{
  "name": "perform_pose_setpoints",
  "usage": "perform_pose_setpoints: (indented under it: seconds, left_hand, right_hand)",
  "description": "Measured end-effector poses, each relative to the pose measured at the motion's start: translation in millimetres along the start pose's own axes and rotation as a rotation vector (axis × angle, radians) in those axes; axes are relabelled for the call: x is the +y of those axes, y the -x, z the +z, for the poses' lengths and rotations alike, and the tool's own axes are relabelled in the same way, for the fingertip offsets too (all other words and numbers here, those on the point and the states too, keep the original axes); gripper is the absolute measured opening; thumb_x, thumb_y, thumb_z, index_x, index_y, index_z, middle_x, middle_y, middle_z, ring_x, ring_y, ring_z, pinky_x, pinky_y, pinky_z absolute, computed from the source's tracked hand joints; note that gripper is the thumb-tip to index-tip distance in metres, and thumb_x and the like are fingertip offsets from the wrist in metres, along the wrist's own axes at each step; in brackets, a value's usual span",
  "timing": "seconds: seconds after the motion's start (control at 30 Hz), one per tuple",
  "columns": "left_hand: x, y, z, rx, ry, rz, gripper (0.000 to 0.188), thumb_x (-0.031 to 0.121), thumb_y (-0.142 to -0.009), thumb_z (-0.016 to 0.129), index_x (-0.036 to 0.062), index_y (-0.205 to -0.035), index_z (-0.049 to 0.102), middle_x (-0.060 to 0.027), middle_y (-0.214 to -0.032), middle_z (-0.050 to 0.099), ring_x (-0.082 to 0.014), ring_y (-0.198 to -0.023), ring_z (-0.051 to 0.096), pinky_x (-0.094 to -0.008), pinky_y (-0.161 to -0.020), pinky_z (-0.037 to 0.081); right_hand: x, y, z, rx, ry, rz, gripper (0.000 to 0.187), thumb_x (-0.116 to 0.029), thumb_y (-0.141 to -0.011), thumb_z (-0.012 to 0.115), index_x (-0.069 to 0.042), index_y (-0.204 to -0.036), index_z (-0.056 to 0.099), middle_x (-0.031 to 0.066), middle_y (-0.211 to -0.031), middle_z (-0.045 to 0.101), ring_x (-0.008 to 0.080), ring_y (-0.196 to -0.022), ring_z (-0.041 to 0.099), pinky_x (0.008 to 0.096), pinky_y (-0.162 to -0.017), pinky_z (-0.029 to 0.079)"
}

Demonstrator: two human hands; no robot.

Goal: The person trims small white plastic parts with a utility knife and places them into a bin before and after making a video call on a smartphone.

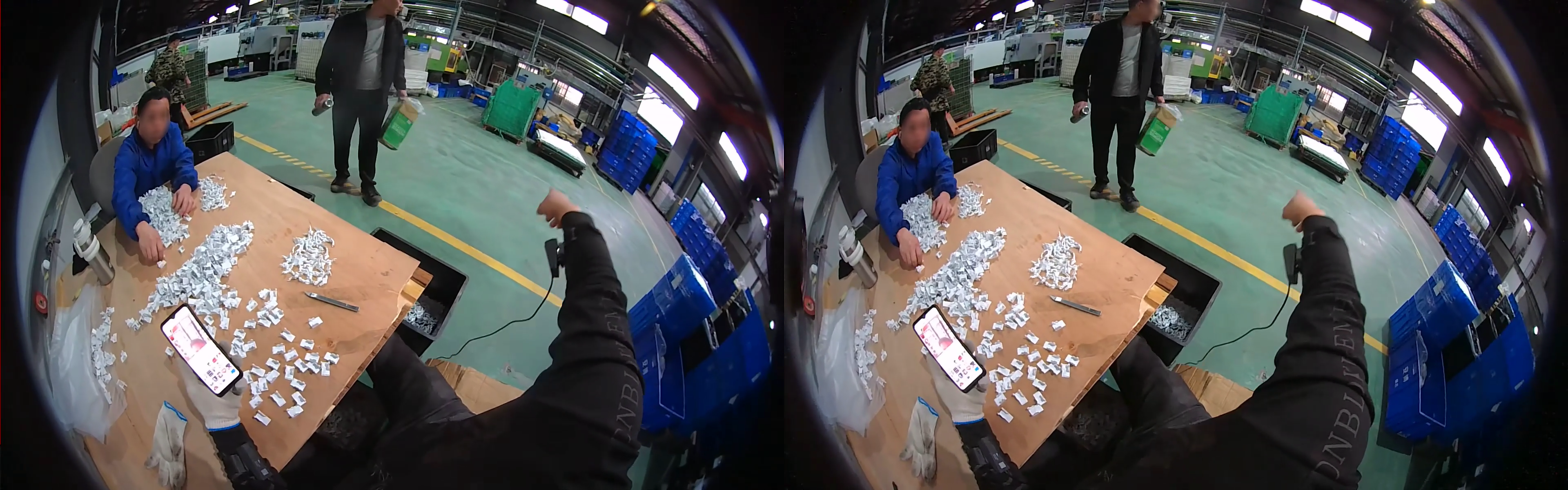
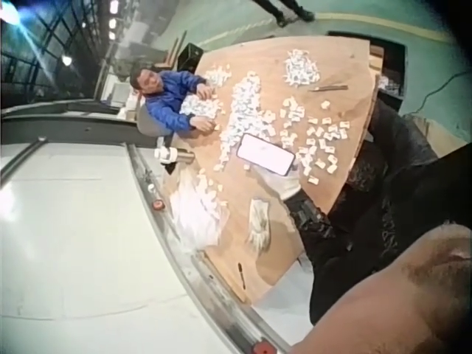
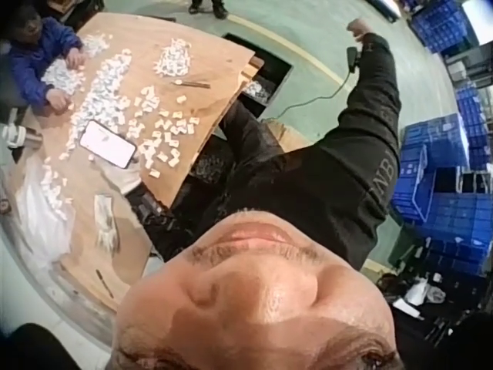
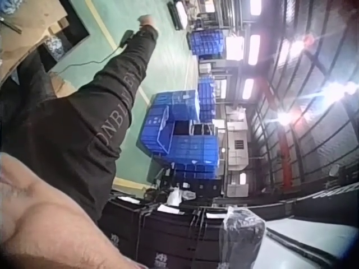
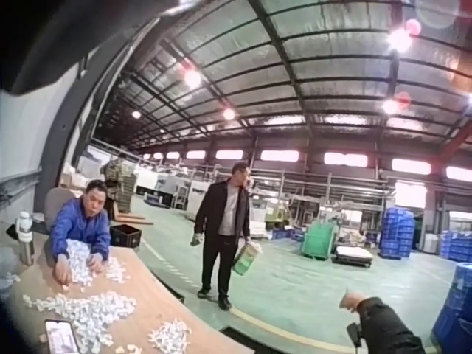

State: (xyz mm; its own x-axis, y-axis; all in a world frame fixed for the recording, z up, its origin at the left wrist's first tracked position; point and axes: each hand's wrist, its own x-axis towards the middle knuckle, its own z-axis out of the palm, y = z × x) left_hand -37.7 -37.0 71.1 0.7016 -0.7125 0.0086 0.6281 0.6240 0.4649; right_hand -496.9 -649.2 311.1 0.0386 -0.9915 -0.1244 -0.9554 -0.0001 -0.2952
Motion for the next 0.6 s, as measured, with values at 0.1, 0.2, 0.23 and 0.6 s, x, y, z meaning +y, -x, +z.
perform_pose_setpoints:
  seconds: [0.1,0.2,0.23,0.6]
  left_hand:
    - [-3,0,8,0.042,0.007,0.02,0.059,0.066,-0.097,0.043,0.0177,-0.128,0.059,-0.0111,-0.107,0.07,-0.0287,-0.083,0.073,-0.036,-0.04,0.056]
    - [-3,1,2,0.001,-0.064,0.028,0.059,0.066,-0.097,0.043,0.0176,-0.126,0.059,-0.0114,-0.105,0.07,-0.0267,-0.081,0.072,-0.034,-0.038,0.053]
    - [-3,1,8,-0.001,-0.065,0.02,0.059,0.066,-0.097,0.043,0.0176,-0.126,0.059,-0.0114,-0.105,0.07,-0.0267,-0.081,0.072,-0.034,-0.038,0.053]
    - [2,1,-3,-0.052,-0.122,0.027,0.057,0.06,-0.101,0.04,0.0147,-0.131,0.056,-0.012,-0.105,0.069,-0.0229,-0.082,0.071,-0.0323,-0.043,0.054]
  right_hand:
    - [-3,-1,-35,0.015,-0.038,0.027,0.032,-0.022,-0.088,0.068,-0.002,-0.106,0.05,0.0116,-0.079,0.066,0.0232,-0.055,0.064,0.038,-0.045,0.051]
    - [-19,25,-63,0.086,-0.006,0.0,0.038,-0.022,-0.089,0.068,-0.003,-0.113,0.045,0.0125,-0.078,0.066,0.0239,-0.055,0.065,0.0386,-0.046,0.051]
    - [-18,32,-69,0.132,-0.009,0.009,0.042,-0.021,-0.089,0.068,-0.003,-0.116,0.042,0.013,-0.078,0.066,0.0241,-0.056,0.065,0.0386,-0.046,0.051]
    - [-26,3,-22,0.015,-0.017,-0.056,0.035,-0.026,-0.091,0.068,-0.003,-0.112,0.052,0.0126,-0.076,0.067,0.0233,-0.055,0.064,0.0381,-0.047,0.05]
